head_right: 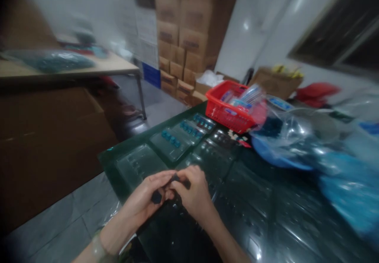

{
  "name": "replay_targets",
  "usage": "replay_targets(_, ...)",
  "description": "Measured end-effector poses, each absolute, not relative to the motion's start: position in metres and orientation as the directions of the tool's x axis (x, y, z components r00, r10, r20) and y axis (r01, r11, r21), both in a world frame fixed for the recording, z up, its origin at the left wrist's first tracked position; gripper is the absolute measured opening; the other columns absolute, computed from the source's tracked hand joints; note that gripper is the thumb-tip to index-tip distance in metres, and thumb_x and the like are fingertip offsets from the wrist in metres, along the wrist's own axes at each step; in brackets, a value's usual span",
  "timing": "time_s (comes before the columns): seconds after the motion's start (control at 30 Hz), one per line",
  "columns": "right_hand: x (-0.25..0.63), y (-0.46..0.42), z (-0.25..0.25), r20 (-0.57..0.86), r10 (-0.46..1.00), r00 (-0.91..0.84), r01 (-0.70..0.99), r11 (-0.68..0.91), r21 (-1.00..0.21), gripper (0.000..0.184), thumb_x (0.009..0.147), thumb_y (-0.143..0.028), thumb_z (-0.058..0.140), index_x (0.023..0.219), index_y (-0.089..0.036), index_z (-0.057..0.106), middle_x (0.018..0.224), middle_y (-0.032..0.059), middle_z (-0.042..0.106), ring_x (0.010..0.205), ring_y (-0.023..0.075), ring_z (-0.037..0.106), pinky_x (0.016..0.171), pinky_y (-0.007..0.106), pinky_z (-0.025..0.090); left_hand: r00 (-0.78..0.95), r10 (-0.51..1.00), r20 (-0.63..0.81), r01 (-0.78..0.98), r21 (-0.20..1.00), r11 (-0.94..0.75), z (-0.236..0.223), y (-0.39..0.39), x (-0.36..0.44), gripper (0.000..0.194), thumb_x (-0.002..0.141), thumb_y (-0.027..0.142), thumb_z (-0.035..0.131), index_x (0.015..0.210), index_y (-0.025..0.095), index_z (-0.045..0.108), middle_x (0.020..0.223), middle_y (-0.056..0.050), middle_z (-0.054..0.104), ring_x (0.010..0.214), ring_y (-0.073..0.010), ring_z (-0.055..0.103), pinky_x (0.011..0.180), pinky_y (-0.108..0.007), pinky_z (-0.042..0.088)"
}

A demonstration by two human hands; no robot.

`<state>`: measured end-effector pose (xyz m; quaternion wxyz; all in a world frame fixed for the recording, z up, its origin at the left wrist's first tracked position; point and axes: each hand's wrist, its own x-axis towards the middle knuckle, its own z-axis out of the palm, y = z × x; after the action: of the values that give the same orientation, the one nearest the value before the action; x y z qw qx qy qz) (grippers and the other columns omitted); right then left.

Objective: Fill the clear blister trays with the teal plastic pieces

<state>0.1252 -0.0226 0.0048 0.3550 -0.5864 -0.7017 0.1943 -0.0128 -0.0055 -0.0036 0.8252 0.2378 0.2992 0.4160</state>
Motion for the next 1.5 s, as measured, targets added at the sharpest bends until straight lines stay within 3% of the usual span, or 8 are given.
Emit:
replay_targets(0.17,0.129,-0.023,0.004,0.125,0.992,-0.020,0.453,0.121,-0.884,0.004,0.067,-0.015,0.059,0.070,-0.017,0.060,0.066,-0.0024,0.057,0.065,0.0127,0.053,0.063,0.025,0.041,0.460,0.845,-0.274,-0.384,0.796,0.467,-0.017,-0.005,-0.016,0.015,0.072,0.027,0.058,0.073,0.011,0.059,0.054,-0.001,0.054,0.039,-0.0043,0.041,0.036,-0.016,0.028)
replay_targets(0.4,0.128,-0.027,0.002,-0.108,0.984,-0.142,0.147,-0.087,-0.985,0.007,0.070,-0.021,0.057,0.069,-0.016,0.052,0.063,-0.0033,0.055,0.058,0.0101,0.052,0.055,0.021,0.040,0.497,0.830,-0.252,-0.416,0.770,0.483,-0.016,-0.007,-0.017,0.014,0.070,0.025,0.059,0.066,0.014,0.053,0.047,0.004,0.045,0.038,-0.0023,0.032,0.036,-0.016,0.018)
replay_targets(0.6,0.121,-0.030,-0.004,0.161,0.987,0.010,0.510,0.133,-0.850,0.021,0.066,-0.012,0.059,0.085,-0.020,0.055,0.074,-0.0012,0.056,0.074,0.0145,0.052,0.070,0.028,0.040,0.435,0.836,-0.334,-0.426,0.742,0.518,-0.021,-0.005,-0.015,0.021,0.070,0.029,0.059,0.059,0.015,0.048,0.044,0.004,0.043,0.036,-0.0031,0.032,0.033,-0.016,0.015)
replay_targets(0.73,0.117,-0.032,-0.003,0.313,0.938,-0.145,0.654,0.329,-0.682,0.016,0.069,-0.009,0.055,0.080,-0.020,0.057,0.079,0.0009,0.057,0.079,0.0162,0.050,0.076,0.030,0.037,0.416,0.831,-0.370,-0.435,0.721,0.539,-0.023,-0.001,-0.014,0.022,0.069,0.029,0.060,0.058,0.015,0.047,0.045,0.005,0.040,0.035,-0.0031,0.033,0.032,-0.016,0.017)
replay_targets(0.87,0.118,-0.028,0.000,0.323,0.917,-0.232,0.680,0.391,-0.620,0.013,0.072,-0.011,0.052,0.080,-0.020,0.057,0.080,0.0017,0.056,0.076,0.0149,0.050,0.070,0.027,0.039,0.429,0.825,-0.368,-0.454,0.702,0.549,-0.020,0.002,-0.016,0.014,0.068,0.025,0.060,0.065,0.014,0.052,0.050,0.005,0.043,0.035,-0.0023,0.033,0.032,-0.015,0.017)
replay_targets(1.0,0.128,-0.001,-0.002,0.345,0.924,-0.167,0.764,0.342,-0.546,0.006,0.074,-0.021,0.054,0.078,-0.020,0.058,0.078,0.0013,0.057,0.073,0.0141,0.052,0.067,0.025,0.040,0.430,0.831,-0.353,-0.481,0.690,0.541,-0.014,0.005,-0.023,0.011,0.070,0.023,0.058,0.073,0.014,0.055,0.062,0.001,0.048,0.043,-0.0040,0.040,0.033,-0.015,0.019)
replay_targets(1.17,0.142,0.060,-0.023,0.371,0.927,0.066,0.882,0.120,-0.456,0.018,0.076,-0.032,0.051,0.084,-0.018,0.060,0.076,0.0019,0.059,0.063,0.0125,0.055,0.059,0.023,0.041,0.435,0.835,-0.339,-0.504,0.677,0.537,-0.011,0.006,-0.034,0.012,0.073,0.026,0.055,0.076,0.015,0.053,0.071,-0.001,0.049,0.048,-0.0046,0.040,0.035,-0.015,0.017)
replay_targets(1.5,0.143,0.093,-0.042,0.295,0.955,0.036,0.961,0.048,-0.271,0.017,0.076,-0.031,0.051,0.087,-0.023,0.062,0.083,0.0018,0.061,0.070,0.0134,0.056,0.058,0.021,0.038,0.443,0.842,-0.308,-0.513,0.683,0.520,-0.013,0.008,-0.044,0.011,0.074,0.025,0.053,0.075,0.014,0.053,0.069,0.000,0.046,0.050,-0.0047,0.038,0.037,-0.016,0.018)
